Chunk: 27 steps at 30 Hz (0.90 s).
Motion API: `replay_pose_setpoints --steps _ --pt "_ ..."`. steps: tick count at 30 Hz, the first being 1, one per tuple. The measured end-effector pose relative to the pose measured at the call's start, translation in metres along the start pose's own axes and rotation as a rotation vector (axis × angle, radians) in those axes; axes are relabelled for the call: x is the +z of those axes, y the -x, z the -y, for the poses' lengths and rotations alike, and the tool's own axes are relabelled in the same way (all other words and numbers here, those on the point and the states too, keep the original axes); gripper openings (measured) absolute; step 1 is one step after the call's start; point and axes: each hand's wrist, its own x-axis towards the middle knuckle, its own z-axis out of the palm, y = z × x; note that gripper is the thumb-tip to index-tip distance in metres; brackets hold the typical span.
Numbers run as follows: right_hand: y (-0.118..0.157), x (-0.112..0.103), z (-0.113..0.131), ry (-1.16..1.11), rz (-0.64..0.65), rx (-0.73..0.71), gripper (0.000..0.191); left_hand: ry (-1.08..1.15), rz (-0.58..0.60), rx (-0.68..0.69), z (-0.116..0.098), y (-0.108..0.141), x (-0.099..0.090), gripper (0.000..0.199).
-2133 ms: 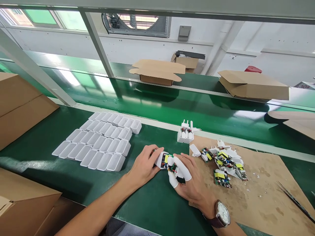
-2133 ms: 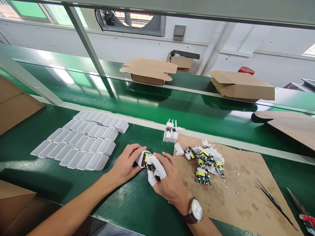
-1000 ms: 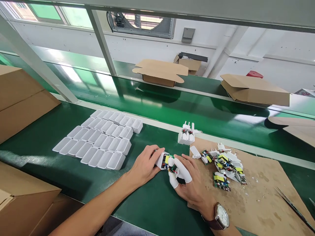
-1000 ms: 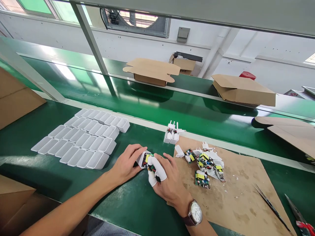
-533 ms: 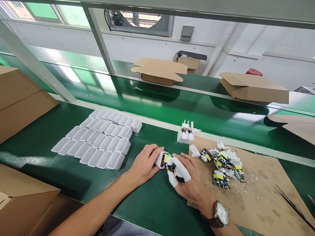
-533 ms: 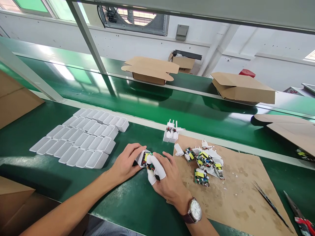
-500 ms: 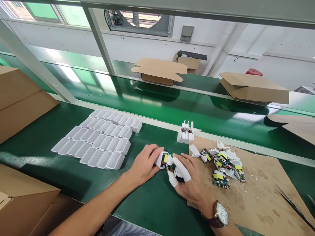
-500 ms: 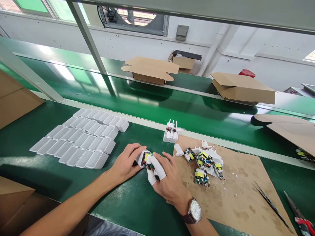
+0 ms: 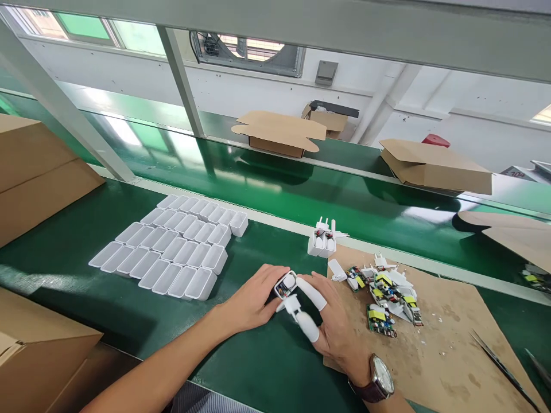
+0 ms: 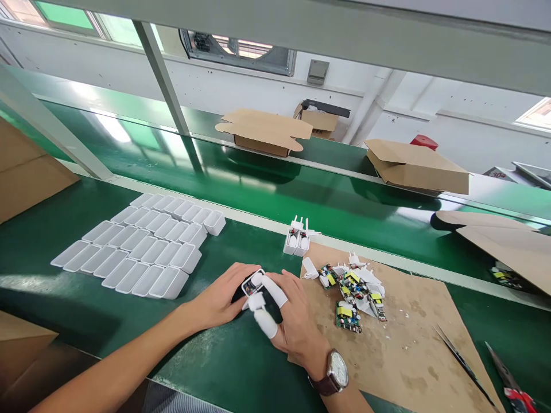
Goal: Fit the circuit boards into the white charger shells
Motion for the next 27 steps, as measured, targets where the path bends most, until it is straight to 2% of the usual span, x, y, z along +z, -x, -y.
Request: replay_pose_setpoints --steps 3,7,11,15,21,27 --pt "0.001 0.004 -0.002 -0.007 -0.028 0.094 0.051 0.164 0.029 -0.108 -0.003 -0.001 -0.004 0.056" --pt "0.0 0.011 -0.008 -0.034 0.064 0.085 0.048 0.417 -0.037 -0.284 -0.009 -0.006 -0.01 0.053" --pt "-0.005 0.015 -0.007 -0.055 0.089 0.088 0.039 0.62 -0.095 -0.43 -0.015 -0.009 -0.012 0.052" --pt "-0.013 0.016 0.001 -0.058 0.126 0.068 0.04 0.736 -0.131 -0.384 -0.014 -0.006 -0.009 0.064" --pt "-0.033 0.004 0.009 0.025 0.085 0.08 0.04 0.641 -0.28 -0.361 -0.01 -0.002 -0.006 0.075" --pt "-0.026 0.026 -0.001 0.031 0.087 0.051 0.04 0.61 -0.281 -0.402 -0.013 -0.004 -0.009 0.071"
